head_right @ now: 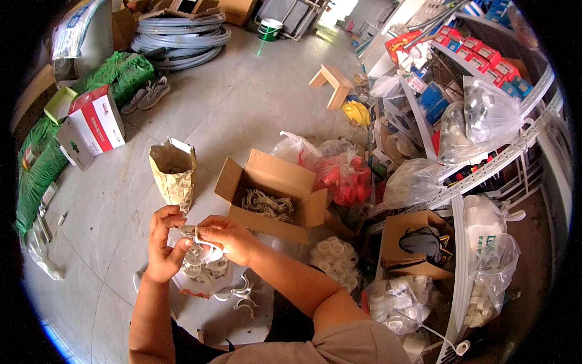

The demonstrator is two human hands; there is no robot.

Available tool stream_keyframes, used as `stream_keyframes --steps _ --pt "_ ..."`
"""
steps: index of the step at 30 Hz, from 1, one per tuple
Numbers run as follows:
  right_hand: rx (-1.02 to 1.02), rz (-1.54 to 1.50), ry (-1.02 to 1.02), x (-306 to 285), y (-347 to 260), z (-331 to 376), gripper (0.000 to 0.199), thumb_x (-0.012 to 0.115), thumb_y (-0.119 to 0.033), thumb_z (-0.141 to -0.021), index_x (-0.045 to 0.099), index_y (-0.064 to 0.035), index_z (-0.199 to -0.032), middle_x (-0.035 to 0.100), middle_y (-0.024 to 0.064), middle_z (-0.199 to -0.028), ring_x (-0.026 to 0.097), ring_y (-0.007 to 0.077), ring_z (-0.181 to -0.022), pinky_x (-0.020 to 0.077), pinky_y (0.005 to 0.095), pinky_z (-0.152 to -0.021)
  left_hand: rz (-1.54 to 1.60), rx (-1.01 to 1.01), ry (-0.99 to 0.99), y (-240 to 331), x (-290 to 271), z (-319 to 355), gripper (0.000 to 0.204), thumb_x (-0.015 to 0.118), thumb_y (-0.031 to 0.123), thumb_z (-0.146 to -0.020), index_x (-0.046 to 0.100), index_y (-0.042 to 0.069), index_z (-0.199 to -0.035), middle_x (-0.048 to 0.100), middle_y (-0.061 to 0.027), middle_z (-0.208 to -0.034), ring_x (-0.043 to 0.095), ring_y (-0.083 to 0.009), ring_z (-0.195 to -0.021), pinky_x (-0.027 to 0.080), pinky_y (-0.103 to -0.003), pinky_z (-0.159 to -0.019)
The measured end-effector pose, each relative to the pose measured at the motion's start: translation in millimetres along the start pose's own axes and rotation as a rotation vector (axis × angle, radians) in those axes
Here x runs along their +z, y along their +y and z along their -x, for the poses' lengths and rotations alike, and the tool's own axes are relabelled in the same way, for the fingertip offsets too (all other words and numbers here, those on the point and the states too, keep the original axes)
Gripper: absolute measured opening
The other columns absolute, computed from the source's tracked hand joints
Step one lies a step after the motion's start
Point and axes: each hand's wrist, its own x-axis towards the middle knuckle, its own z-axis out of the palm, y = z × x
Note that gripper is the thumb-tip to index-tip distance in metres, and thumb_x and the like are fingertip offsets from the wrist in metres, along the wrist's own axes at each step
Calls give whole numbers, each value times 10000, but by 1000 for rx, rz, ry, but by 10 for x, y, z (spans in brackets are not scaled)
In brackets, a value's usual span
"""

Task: The person sits on the floor and repeatedly picks up small white plastic clips and metal screws, then joins them together by hand. The assembled units are placed into a cardboard box. The person continues this one-at-a-time assembly for the duration of the clip.

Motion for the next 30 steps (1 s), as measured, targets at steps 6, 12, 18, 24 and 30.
stream_keyframes --steps 6,12,18,24,30 --pt "17 0 -9 23 -6 8 128 559 -129 -843 573 -33 -926 582 37 -850 544 112 -758 436 226 -668 41 4 -72 -30 -55 18 155 623 126 -769 575 5 -852 496 -159 -1056 491 -250 -961 402 -352 -816" --pt "3 3 -50 -58 -8 -5 130 558 -128 -842 572 -34 -931 587 40 -854 549 112 -766 439 226 -671 -45 51 -62 -79 -32 0 150 645 118 -747 595 10 -838 513 -166 -1043 514 -258 -931 418 -347 -795" --pt "-4 58 28 37 -44 4 125 561 -125 -837 573 -35 -923 594 45 -843 561 115 -765 450 233 -659 2 48 2 -14 -6 -11 135 644 70 -727 581 12 -831 513 -166 -1055 513 -278 -954 412 -351 -819" --pt "-5 30 0 -7 5 4 135 553 -128 -839 569 -25 -926 593 58 -856 558 129 -766 447 263 -682 -32 -9 -79 -145 -69 41 123 622 96 -749 591 27 -846 519 -147 -1044 505 -276 -955 398 -348 -829" --pt "-26 58 -19 -30 9 3 146 550 -139 -844 572 -20 -926 583 64 -827 539 128 -725 433 268 -650 -28 15 19 -75 -28 16 214 689 152 -709 586 36 -855 514 -139 -1052 505 -270 -960 410 -347 -810"
